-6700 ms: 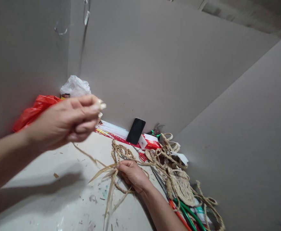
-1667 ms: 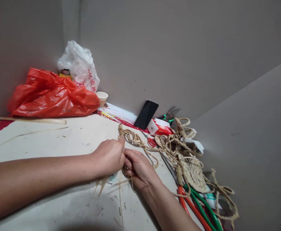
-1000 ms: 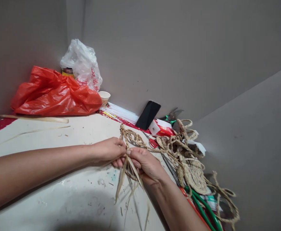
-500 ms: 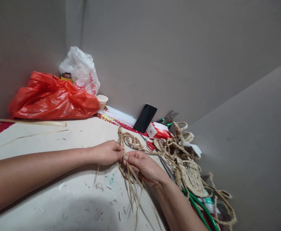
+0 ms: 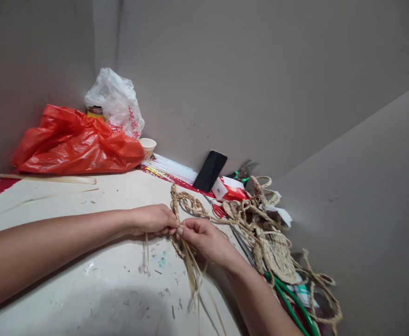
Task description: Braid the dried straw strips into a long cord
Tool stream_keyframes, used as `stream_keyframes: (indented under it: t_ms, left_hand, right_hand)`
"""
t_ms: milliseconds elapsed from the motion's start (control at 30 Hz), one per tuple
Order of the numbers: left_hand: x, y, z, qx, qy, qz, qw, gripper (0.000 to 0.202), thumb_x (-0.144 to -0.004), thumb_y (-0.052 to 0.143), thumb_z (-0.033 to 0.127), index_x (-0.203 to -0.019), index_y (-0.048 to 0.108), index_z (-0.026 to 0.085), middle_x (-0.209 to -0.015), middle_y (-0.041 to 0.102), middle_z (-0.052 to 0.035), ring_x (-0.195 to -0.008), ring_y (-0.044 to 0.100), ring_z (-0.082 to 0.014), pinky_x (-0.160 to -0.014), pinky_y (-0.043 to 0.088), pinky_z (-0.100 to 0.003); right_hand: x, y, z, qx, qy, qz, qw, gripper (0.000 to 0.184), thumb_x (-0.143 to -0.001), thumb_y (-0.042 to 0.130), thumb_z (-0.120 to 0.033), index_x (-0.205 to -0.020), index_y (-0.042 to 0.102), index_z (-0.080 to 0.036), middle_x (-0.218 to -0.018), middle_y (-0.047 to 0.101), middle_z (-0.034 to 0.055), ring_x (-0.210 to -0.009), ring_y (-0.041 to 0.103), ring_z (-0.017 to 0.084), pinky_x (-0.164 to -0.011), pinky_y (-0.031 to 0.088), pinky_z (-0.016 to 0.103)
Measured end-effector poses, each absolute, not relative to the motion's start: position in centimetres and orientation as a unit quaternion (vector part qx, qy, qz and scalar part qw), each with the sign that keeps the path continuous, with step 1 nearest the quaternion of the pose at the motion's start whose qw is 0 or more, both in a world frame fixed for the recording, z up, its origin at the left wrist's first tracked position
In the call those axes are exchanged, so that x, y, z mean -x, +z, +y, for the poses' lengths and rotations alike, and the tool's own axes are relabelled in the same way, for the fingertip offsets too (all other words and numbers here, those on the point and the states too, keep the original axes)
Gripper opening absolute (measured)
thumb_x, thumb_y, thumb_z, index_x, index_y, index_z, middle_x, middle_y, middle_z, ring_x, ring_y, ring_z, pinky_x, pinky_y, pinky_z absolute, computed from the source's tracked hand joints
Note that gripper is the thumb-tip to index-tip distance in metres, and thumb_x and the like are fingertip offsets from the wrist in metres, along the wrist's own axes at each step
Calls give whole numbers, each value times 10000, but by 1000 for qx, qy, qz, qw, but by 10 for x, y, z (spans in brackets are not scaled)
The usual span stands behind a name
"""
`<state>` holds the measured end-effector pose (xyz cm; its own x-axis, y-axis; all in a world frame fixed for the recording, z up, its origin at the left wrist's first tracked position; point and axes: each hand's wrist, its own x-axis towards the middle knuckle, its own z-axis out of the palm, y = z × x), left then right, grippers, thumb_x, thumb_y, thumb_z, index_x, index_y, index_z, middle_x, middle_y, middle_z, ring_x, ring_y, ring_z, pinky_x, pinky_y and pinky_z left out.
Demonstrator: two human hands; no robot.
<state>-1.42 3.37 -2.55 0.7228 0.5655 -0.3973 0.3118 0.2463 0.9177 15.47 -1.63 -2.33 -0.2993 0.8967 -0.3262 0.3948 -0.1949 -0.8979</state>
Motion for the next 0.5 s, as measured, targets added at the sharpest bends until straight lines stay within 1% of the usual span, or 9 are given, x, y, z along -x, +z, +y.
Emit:
stream_keyframes:
  t_ms: [133,300,400,500]
  left_hand:
    - [14,-25,34,-613,80,366,696,203,-715,486,301,-564,502,165,-383,319,75,-323,202,-54,-362,135,-231]
    - [11,-28,33,-660,101,381,639,196,-696,480,276,-542,502,157,-400,327,67,-366,219,-59,-401,129,-244]
    - [11,-30,31,-684,126,394,601,206,-703,468,283,-541,489,156,-437,344,62,-414,240,-62,-431,163,-236]
    - [11,-31,28,-712,135,398,563,220,-718,452,296,-543,461,163,-464,357,58,-446,269,-70,-455,203,-226]
  right_hand:
    - [-151,-20,-18,553,514,-620,215,306,-787,539,-440,-698,547,-147,-515,328,-75,-435,233,61,-386,169,201]
    - [-147,-19,-22,567,452,-659,200,267,-811,507,-370,-686,561,-140,-542,348,-59,-479,268,72,-420,206,201]
    - [-150,-15,-23,570,436,-671,188,248,-815,494,-351,-701,571,-145,-546,373,-52,-485,297,80,-431,228,206]
    - [-157,-10,-22,581,401,-684,181,257,-813,487,-336,-666,581,-147,-550,415,-34,-505,338,95,-449,255,215]
